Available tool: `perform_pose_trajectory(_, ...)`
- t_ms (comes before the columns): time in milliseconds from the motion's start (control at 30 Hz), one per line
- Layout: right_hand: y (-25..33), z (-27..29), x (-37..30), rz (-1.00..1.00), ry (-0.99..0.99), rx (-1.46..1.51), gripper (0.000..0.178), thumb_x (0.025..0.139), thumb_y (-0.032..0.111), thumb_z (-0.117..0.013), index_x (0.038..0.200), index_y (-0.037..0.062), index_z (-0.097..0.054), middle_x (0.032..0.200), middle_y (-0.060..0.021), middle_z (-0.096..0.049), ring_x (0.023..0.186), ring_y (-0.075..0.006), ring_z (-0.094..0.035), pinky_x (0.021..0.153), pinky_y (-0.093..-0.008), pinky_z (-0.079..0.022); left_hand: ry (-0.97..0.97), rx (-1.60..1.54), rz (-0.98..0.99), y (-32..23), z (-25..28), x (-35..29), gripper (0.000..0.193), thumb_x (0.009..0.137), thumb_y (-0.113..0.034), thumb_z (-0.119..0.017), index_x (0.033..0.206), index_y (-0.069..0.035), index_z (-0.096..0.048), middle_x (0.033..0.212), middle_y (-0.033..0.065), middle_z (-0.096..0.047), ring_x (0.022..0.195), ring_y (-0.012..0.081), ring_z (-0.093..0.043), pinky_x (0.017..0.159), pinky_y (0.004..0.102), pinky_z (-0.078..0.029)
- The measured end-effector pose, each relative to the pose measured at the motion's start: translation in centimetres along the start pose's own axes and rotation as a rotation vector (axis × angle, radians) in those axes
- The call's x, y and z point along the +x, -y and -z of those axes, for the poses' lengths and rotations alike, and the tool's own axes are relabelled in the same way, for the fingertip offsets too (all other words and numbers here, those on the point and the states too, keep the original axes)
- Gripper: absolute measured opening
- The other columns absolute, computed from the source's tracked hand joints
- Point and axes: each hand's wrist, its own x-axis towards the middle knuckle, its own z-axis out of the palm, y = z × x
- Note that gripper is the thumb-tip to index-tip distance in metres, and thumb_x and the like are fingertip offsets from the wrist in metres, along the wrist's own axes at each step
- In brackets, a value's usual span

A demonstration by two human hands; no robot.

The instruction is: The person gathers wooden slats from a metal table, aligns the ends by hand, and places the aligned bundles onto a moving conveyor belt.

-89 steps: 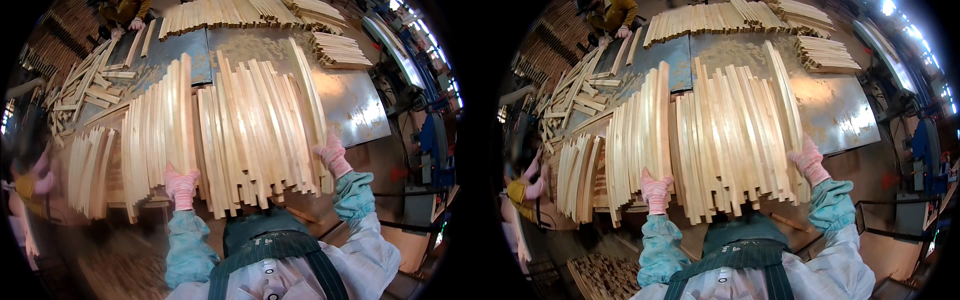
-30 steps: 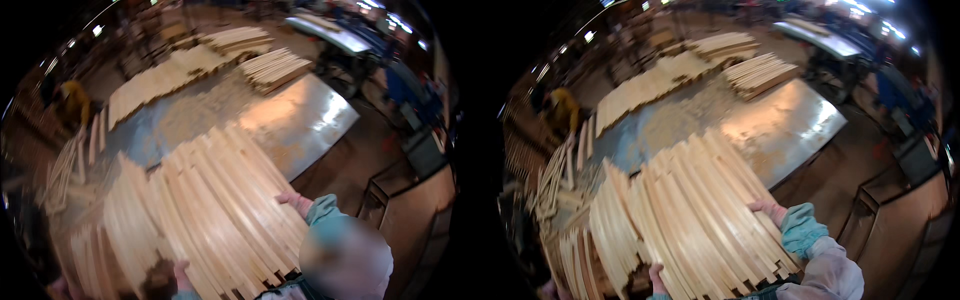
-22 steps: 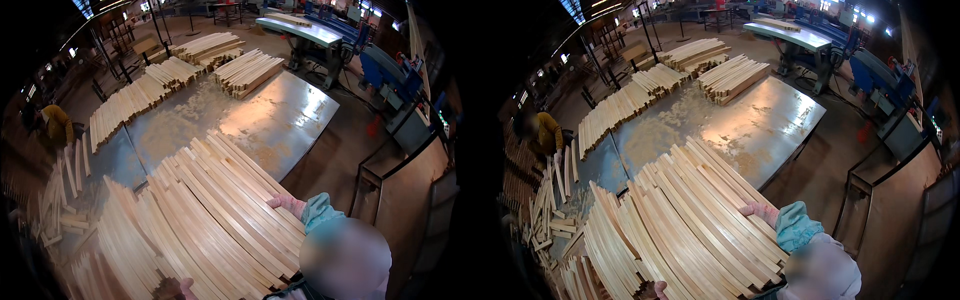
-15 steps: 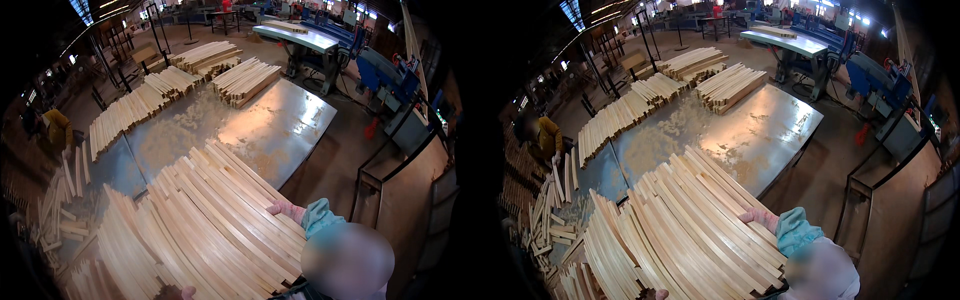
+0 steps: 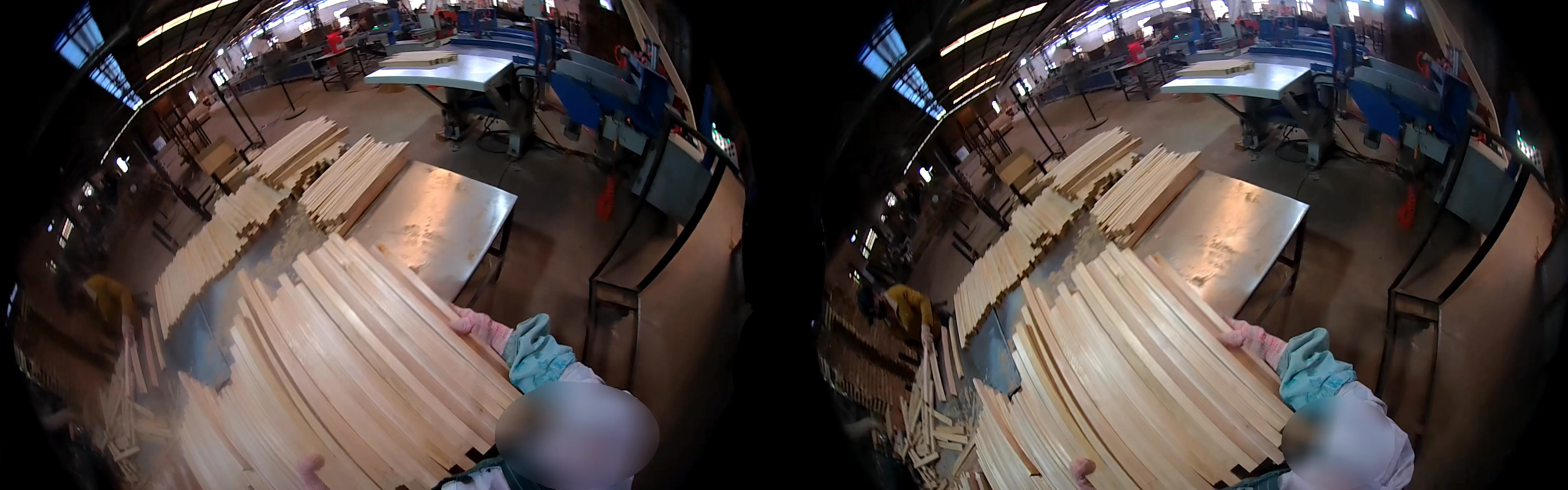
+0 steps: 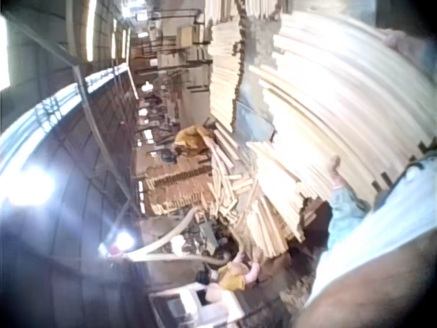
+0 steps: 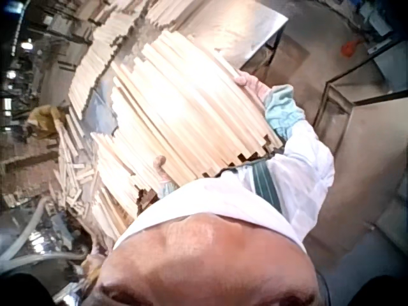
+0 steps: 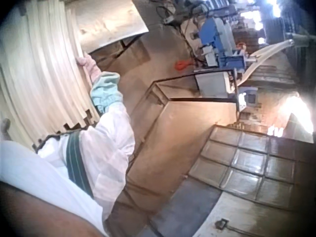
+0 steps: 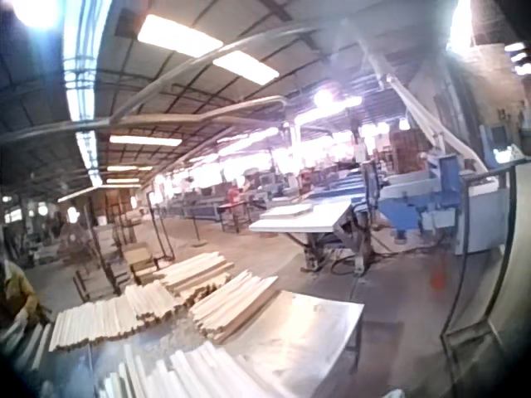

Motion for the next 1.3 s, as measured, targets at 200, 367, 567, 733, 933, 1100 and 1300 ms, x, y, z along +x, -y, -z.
perform_pose_trajectory(200, 14.3, 14.7, -7.0, 0.102, 0.045, 0.384, 0.082, 0.087, -0.001, -0.059, 0.151, 0.0232, -0.016, 0.130, -0.0146, -0.055, 0.118, -0.0260, -0.055, 0.101, -0.0374, -0.042, 0.373, -0.012, -0.077, 1.8, -16.5, 5.6, 0.043, 0.071, -0.027, -0.062, 0.107, -0.005, -0.059, 0.105, 0.0158, -0.062, 0.098, 0.0335, -0.060, 0.087, 0.0480, -0.052)
perform_pose_trajectory(367, 24.9, 24.1, -12.0, 0.308, -0.141, 0.081, 0.083, 0.087, 0.001, -0.059, 0.152, 0.0255, -0.012, 0.122, -0.0168, -0.060, 0.110, -0.0259, -0.059, 0.097, -0.0391, -0.044, 0.704, 0.163, -0.030, 1.4, -40.2, 2.8, 0.022, 0.077, -0.024, -0.054, 0.083, -0.003, -0.057, 0.086, 0.0151, -0.062, 0.077, 0.0310, -0.063, 0.074, 0.0483, -0.054)
perform_pose_trajectory(567, 41.3, 30.1, -16.8, 0.402, -0.391, -0.091, 0.073, 0.084, 0.003, -0.062, 0.147, 0.0184, -0.030, 0.110, -0.0093, -0.064, 0.093, -0.0209, -0.064, 0.080, -0.0370, -0.053, 1.108, -0.004, 0.172, 7.3, -58.9, 15.0, 0.044, 0.077, -0.011, -0.060, 0.116, 0.010, -0.052, 0.102, 0.0195, -0.063, 0.087, 0.0338, -0.066, 0.075, 0.0464, -0.059)
perform_pose_trajectory(733, 52.4, 35.5, -19.2, 0.495, -0.716, -0.195, 0.052, 0.087, 0.009, -0.054, 0.137, 0.0034, -0.043, 0.117, -0.0068, -0.059, 0.099, -0.0178, -0.059, 0.087, -0.0308, -0.049, 1.231, 0.023, 0.259, 11.5, -79.7, 16.5, 0.051, 0.075, -0.009, -0.066, 0.121, 0.006, -0.050, 0.101, 0.0155, -0.063, 0.087, 0.0274, -0.066, 0.074, 0.0355, -0.058)
perform_pose_trajectory(933, 65.7, 39.1, -12.0, 0.610, -0.706, -0.604, 0.049, 0.093, 0.023, -0.046, 0.137, 0.0034, -0.042, 0.122, -0.0081, -0.058, 0.105, -0.0163, -0.059, 0.087, -0.0275, -0.050, 1.198, -0.010, 0.104, 12.2, -96.2, 19.3, 0.067, 0.070, -0.017, -0.073, 0.130, -0.002, -0.048, 0.115, 0.0121, -0.061, 0.099, 0.0242, -0.063, 0.087, 0.0377, -0.052)
perform_pose_trajectory(1100, 76.0, 48.3, -2.4, 0.558, -0.358, -0.540, 0.045, 0.091, 0.019, -0.054, 0.131, 0.0021, -0.047, 0.117, -0.0091, -0.060, 0.101, -0.0186, -0.061, 0.084, -0.0311, -0.052, 1.076, -0.084, -0.007, 11.9, -102.2, 25.3, 0.069, 0.067, -0.017, -0.074, 0.129, -0.001, -0.049, 0.114, 0.0109, -0.062, 0.100, 0.0245, -0.062, 0.086, 0.0388, -0.052)
perform_pose_trajectory(1300, 84.8, 56.1, 15.9, 0.243, -0.178, -0.323, 0.065, 0.082, 0.008, -0.061, 0.142, 0.0076, -0.036, 0.115, -0.0117, -0.061, 0.093, -0.0220, -0.065, 0.078, -0.0329, -0.056, 0.838, -0.095, -0.153, 6.6, -106.1, 31.3, 0.064, 0.068, -0.014, -0.072, 0.126, 0.000, -0.049, 0.108, 0.0113, -0.062, 0.092, 0.0235, -0.064, 0.078, 0.0358, -0.056)
